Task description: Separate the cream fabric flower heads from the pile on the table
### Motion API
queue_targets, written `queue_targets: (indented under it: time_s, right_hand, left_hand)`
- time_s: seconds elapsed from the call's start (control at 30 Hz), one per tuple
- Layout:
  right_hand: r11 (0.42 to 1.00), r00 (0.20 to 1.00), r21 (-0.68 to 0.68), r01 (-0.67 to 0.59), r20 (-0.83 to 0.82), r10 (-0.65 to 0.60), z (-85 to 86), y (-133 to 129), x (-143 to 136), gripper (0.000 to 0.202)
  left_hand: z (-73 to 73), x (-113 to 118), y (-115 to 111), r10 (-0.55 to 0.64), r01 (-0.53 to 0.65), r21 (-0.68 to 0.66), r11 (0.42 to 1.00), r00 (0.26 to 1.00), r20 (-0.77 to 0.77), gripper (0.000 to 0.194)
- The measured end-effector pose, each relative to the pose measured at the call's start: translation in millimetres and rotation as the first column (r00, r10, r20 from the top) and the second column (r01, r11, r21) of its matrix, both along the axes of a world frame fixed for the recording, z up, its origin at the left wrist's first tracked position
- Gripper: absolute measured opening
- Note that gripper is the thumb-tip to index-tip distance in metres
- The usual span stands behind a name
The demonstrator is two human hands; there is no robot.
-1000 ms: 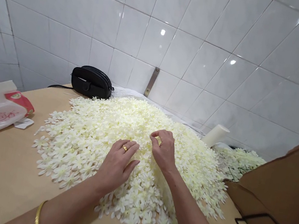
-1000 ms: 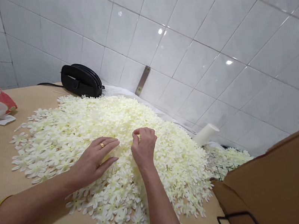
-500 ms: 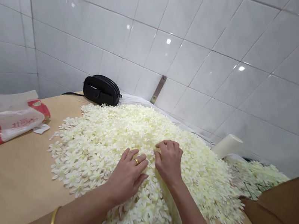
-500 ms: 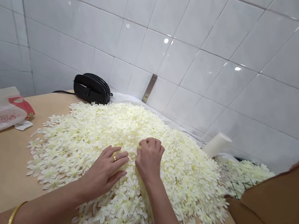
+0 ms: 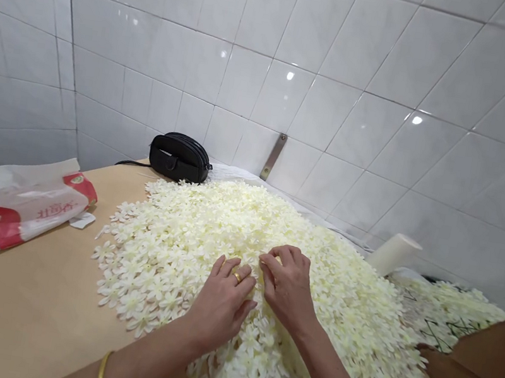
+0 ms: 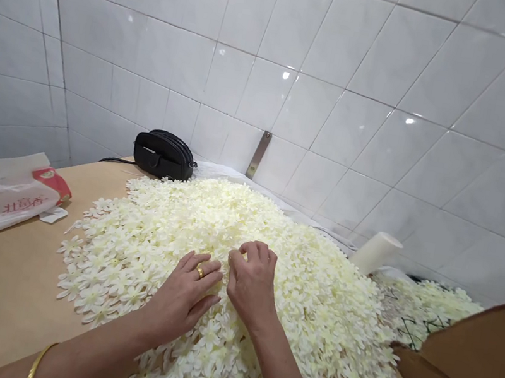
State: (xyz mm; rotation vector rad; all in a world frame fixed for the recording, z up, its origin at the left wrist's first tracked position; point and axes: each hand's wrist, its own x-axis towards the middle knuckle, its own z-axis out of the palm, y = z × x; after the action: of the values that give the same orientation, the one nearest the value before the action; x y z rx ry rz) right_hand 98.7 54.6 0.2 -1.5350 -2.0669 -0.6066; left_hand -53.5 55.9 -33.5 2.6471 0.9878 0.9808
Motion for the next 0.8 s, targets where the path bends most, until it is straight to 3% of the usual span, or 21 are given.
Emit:
queue_targets:
  time_s: [0.23,0.37,0.47,0.67,0.8]
  right_hand:
    - [0.997,0.968,0.076,-0.015,-0.247,0.033,16.1,-9,2,0.014]
    - [0.995,0.905,0.094,0.022,-0.426,0.020,19.4,-32,9,0.014]
    - [0.997,0.865,0.052,0.065,-0.500,-0.030,9.2,-64,23,0.014]
    - [0.982,0.826,-0.102,0.162,-0.531,-0.191,-27.5,-137,41,0.015]
    - [0.972,0.838,-0.169,0.162,-0.497,-0.226,-41.9,-160,39,0.016]
  left_hand:
    - [-1.6,0,2,0.002,-0.004,0.054,0.999,0.999,0.034,0.017]
    - [-0.5,-2,7,-0.028,0.014,0.140,0.990,0.995,0.098,0.014]
    - [-0.9,-1,10,-0.044,0.015,0.195,0.981,0.989,0.145,0.014]
    - [-2.8,3,6,-0.085,0.043,0.213,0.976,0.978,0.192,0.014]
    - [-3.3,2,8,-0.063,0.016,0.210,0.978,0.973,0.222,0.014]
